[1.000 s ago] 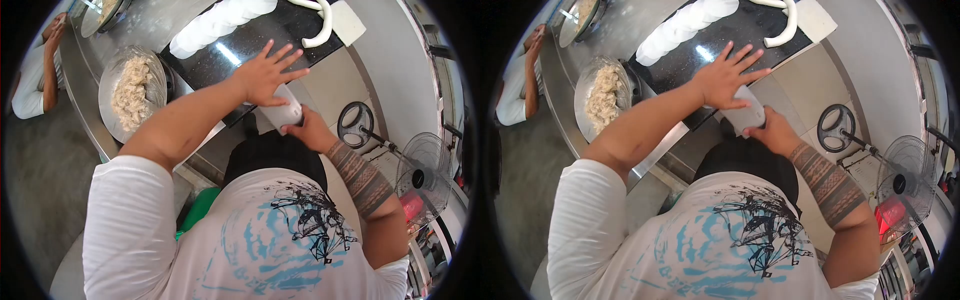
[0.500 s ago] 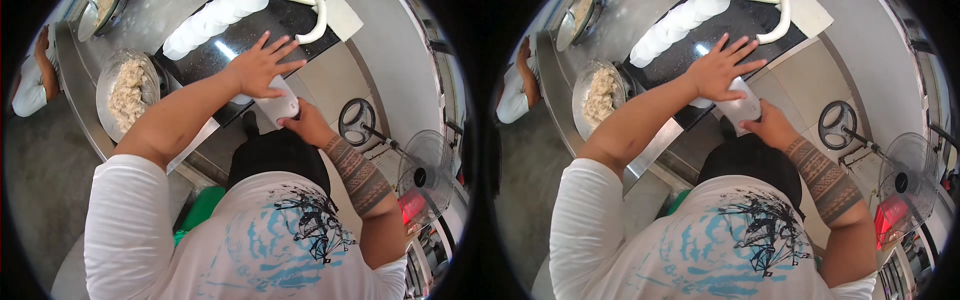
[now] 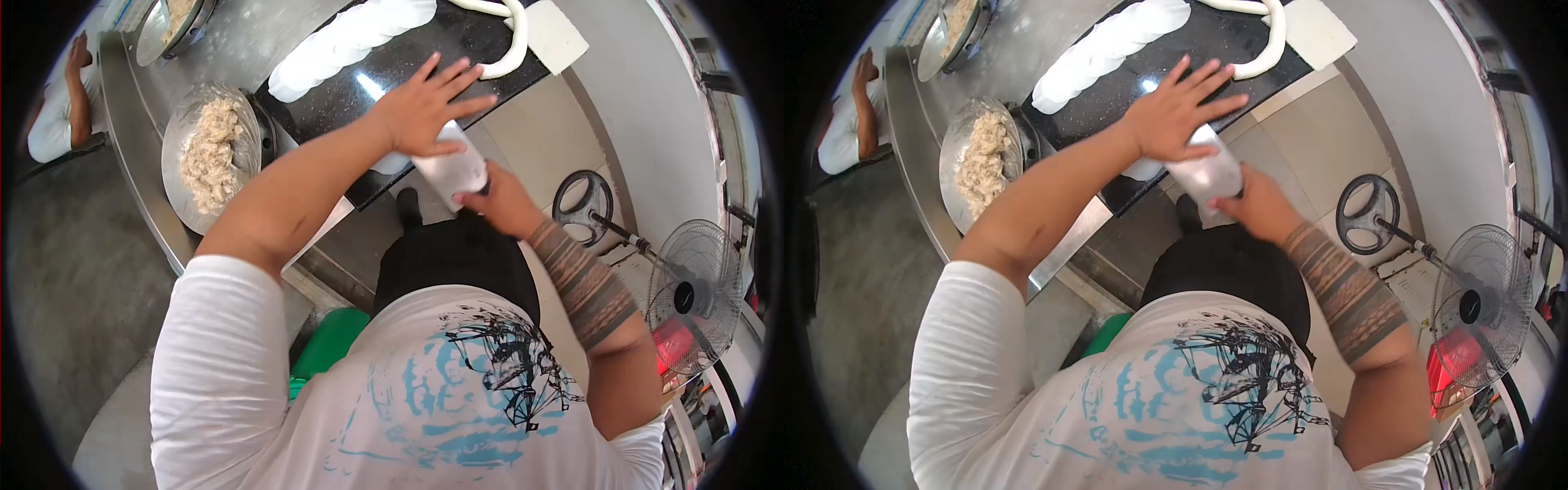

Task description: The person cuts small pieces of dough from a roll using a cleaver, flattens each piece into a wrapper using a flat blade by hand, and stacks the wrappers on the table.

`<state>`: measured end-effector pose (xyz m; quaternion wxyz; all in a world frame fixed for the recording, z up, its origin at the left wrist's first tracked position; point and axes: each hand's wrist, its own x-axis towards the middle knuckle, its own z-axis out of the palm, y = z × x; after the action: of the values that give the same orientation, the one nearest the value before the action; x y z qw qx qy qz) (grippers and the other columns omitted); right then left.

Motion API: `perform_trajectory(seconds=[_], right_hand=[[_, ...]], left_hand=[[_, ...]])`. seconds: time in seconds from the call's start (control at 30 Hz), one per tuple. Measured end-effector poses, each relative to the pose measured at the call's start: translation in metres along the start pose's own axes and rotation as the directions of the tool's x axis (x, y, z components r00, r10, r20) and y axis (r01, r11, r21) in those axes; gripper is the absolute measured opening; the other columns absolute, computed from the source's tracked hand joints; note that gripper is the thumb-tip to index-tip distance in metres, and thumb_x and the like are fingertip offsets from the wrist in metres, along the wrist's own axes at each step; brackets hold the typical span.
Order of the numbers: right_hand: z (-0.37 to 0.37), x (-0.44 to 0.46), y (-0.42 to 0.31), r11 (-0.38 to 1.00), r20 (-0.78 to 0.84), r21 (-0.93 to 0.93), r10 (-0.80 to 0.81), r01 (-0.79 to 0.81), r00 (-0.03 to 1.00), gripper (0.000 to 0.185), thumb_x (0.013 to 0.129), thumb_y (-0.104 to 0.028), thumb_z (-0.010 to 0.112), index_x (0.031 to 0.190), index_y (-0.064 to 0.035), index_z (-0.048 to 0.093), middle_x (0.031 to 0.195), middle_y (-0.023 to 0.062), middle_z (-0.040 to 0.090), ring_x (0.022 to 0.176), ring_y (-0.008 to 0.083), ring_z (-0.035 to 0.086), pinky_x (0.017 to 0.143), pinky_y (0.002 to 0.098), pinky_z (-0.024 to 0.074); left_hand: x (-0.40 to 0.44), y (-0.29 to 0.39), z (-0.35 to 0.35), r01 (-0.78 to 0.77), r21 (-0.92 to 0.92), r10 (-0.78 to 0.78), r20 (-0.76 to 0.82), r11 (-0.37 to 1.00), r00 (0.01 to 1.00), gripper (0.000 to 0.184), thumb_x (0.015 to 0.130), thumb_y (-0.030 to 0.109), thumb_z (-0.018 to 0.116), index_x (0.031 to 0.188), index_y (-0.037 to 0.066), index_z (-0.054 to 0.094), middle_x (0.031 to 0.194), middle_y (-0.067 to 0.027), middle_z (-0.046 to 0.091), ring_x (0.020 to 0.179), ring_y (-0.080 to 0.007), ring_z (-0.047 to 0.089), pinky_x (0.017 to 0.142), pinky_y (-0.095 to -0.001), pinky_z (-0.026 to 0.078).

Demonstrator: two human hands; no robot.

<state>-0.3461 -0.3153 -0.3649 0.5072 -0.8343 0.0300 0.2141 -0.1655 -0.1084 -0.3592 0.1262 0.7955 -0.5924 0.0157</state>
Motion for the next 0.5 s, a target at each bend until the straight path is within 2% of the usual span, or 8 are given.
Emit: perform_trajectory(seconds=[0.07,0.17,0.2,0.3,0.37,0.4,0.43,0.5], right_hand=[[-0.026,0.021,-0.004,0.999,0.043,0.038,-0.016,0.015,0.999,0.055,0.093,-0.029,0.085,0.132,0.0027,0.063,0.109,0.019,0.075,0.098,0.0292,0.073,0.09,0.0406,0.0571],[-0.06,0.047,-0.04,0.952,0.049,-0.307,0.017,-0.001,0.999,0.048,0.098,-0.025,0.08,0.134,0.0018,0.062,0.101,0.0164,0.074,0.09,0.0244,0.07,0.083,0.0413,0.0559],[-0.057,0.044,-0.044,0.947,0.012,-0.321,0.032,-0.026,0.999,0.047,0.097,-0.028,0.08,0.129,0.0027,0.062,0.1,0.0192,0.074,0.091,0.0296,0.071,0.082,0.0433,0.0559],[-0.037,0.013,-0.04,0.968,-0.066,-0.223,0.104,-0.116,0.992,0.045,0.097,-0.032,0.079,0.12,0.0038,0.063,0.098,0.0249,0.072,0.091,0.0408,0.072,0.081,0.0473,0.056],[-0.009,-0.023,0.012,0.993,-0.05,-0.109,0.028,-0.033,0.998,0.043,0.098,-0.031,0.077,0.121,0.0027,0.063,0.097,0.0251,0.072,0.089,0.042,0.072,0.081,0.0474,0.0561],[0.0,-0.04,0.029,0.99,-0.042,-0.118,-0.082,0.076,0.996,0.043,0.099,-0.032,0.077,0.121,0.0024,0.063,0.098,0.0251,0.073,0.088,0.0425,0.071,0.081,0.0476,0.0561],[-0.006,-0.057,0.012,0.986,0.054,-0.165,0.013,-0.004,0.998,0.044,0.099,-0.032,0.077,0.122,0.0025,0.063,0.098,0.025,0.073,0.089,0.0426,0.071,0.081,0.0477,0.056],[-0.025,-0.085,-0.035,0.948,0.226,-0.277,0.223,-0.157,0.948,0.045,0.099,-0.031,0.077,0.124,0.0026,0.063,0.099,0.0246,0.074,0.089,0.0429,0.071,0.082,0.0479,0.0559]], left_hand=[[0.018,-0.018,0.004,0.028,0.109,-0.021,-0.068,0.994,0.997,0.078,0.099,0.058,0.061,0.168,0.034,0.035,0.175,-0.0166,0.029,0.161,-0.0379,0.03,0.13,-0.0629,0.021],[0.021,-0.042,0.004,0.174,0.113,-0.141,-0.249,0.978,0.958,0.066,0.103,0.051,0.059,0.164,0.031,0.043,0.171,-0.0162,0.036,0.157,-0.038,0.034,0.129,-0.0602,0.024],[0.021,-0.038,-0.011,0.272,0.064,-0.226,-0.398,0.96,0.889,0.049,0.107,0.044,0.055,0.151,0.024,0.059,0.153,-0.0176,0.058,0.144,-0.036,0.053,0.12,-0.059,0.039],[0.007,-0.035,-0.038,0.684,-0.187,-0.696,0.003,0.705,0.718,0.036,0.104,0.041,0.063,0.125,0.014,0.075,0.116,-0.0167,0.074,0.107,-0.0379,0.071,0.096,-0.0524,0.055],[-0.011,-0.03,-0.049,0.747,-0.275,-0.567,0.51,0.605,0.647,0.037,0.1,0.045,0.069,0.1,0.009,0.078,0.095,-0.0187,0.075,0.086,-0.0385,0.073,0.082,-0.0488,0.059],[-0.014,-0.015,-0.058,0.856,-0.275,-0.573,0.649,0.437,0.5,0.036,0.096,0.043,0.073,0.095,0.007,0.077,0.094,-0.0189,0.075,0.085,-0.038,0.073,0.08,-0.0472,0.058],[-0.017,-0.001,-0.068,0.935,-0.242,-0.537,0.769,0.258,0.347,0.036,0.092,0.042,0.078,0.089,0.006,0.075,0.094,-0.0192,0.076,0.084,-0.0376,0.073,0.079,-0.0457,0.058],[-0.05,0.003,-0.046,0.718,-0.239,-0.608,0.399,0.654,0.687,0.025,0.089,0.031,0.079,0.091,0.006,0.075,0.087,-0.0151,0.074,0.082,-0.0309,0.074,0.076,-0.043,0.058]])
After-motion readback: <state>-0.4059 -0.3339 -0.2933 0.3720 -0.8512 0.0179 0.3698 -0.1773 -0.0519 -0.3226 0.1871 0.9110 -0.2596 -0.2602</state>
